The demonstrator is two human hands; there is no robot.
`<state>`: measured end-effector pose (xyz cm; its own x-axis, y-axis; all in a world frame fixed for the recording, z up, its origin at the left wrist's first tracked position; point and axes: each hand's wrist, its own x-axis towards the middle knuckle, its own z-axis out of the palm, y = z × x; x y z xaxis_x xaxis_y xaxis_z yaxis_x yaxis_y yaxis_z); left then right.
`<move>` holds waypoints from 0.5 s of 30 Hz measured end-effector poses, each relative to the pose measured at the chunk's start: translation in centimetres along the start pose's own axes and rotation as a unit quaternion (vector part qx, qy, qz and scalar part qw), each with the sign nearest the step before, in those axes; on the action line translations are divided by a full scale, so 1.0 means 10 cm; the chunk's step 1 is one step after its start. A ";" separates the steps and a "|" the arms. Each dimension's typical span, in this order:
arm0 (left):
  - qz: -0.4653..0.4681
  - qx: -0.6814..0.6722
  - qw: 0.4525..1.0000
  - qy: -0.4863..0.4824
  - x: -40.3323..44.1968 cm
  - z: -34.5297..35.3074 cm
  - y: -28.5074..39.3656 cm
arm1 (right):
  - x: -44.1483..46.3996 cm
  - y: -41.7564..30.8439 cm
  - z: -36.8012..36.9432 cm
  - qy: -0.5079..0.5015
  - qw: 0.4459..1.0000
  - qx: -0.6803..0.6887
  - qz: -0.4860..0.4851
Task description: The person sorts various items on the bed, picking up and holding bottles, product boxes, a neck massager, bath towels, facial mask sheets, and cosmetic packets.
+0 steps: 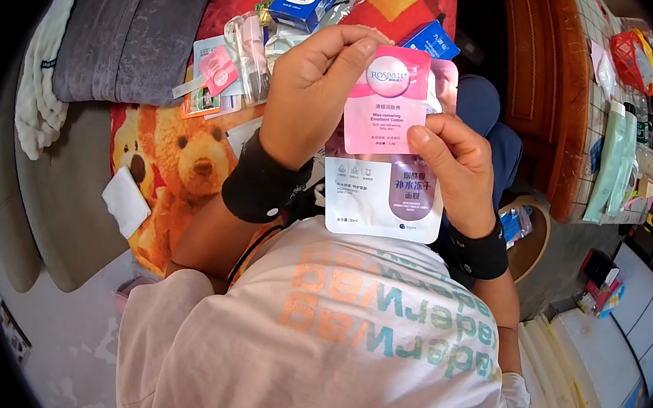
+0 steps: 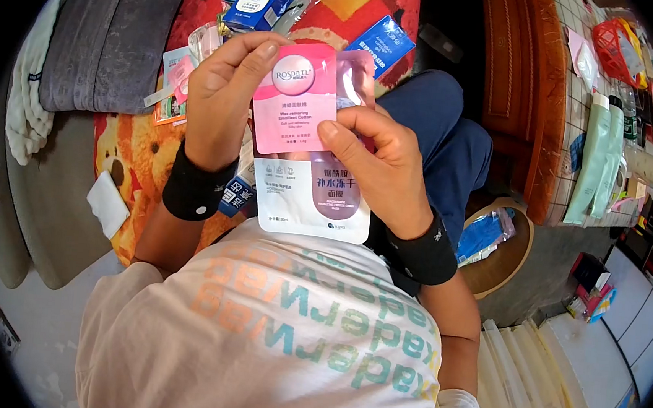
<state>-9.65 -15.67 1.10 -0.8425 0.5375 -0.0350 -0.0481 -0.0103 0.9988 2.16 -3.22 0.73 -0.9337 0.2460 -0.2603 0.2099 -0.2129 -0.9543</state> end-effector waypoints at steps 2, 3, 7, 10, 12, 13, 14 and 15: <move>0.003 -0.002 1.000 0.000 0.00 0.00 0.01 | 0.00 0.00 0.01 0.001 1.000 0.003 0.001; 0.000 -0.004 1.000 0.000 -0.01 0.00 0.01 | -0.01 0.00 0.01 0.001 1.000 0.002 0.000; -0.004 -0.010 1.000 0.001 -0.01 0.00 0.00 | 0.00 0.00 0.01 -0.005 1.000 -0.004 0.006; -0.001 -0.011 1.000 0.000 -0.01 -0.01 -0.01 | 0.00 -0.01 0.02 -0.002 1.000 -0.006 0.007; 0.002 -0.010 1.000 -0.001 -0.01 -0.02 -0.01 | 0.00 0.00 0.02 -0.002 1.000 -0.011 0.008; 0.003 -0.010 1.000 -0.001 -0.01 -0.02 -0.02 | 0.00 0.00 0.02 -0.002 1.000 -0.013 0.009; 0.005 -0.010 1.000 -0.001 -0.01 -0.02 -0.02 | 0.00 0.00 0.02 -0.003 1.000 -0.015 0.010; 0.004 -0.015 1.000 -0.001 -0.01 -0.02 -0.03 | 0.00 0.01 0.01 -0.004 1.000 -0.017 0.012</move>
<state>-9.66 -15.90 0.84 -0.8424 0.5382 -0.0263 -0.0570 -0.0404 0.9976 2.14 -3.35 0.65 -0.9304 0.2334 -0.2826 0.2427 -0.1855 -0.9522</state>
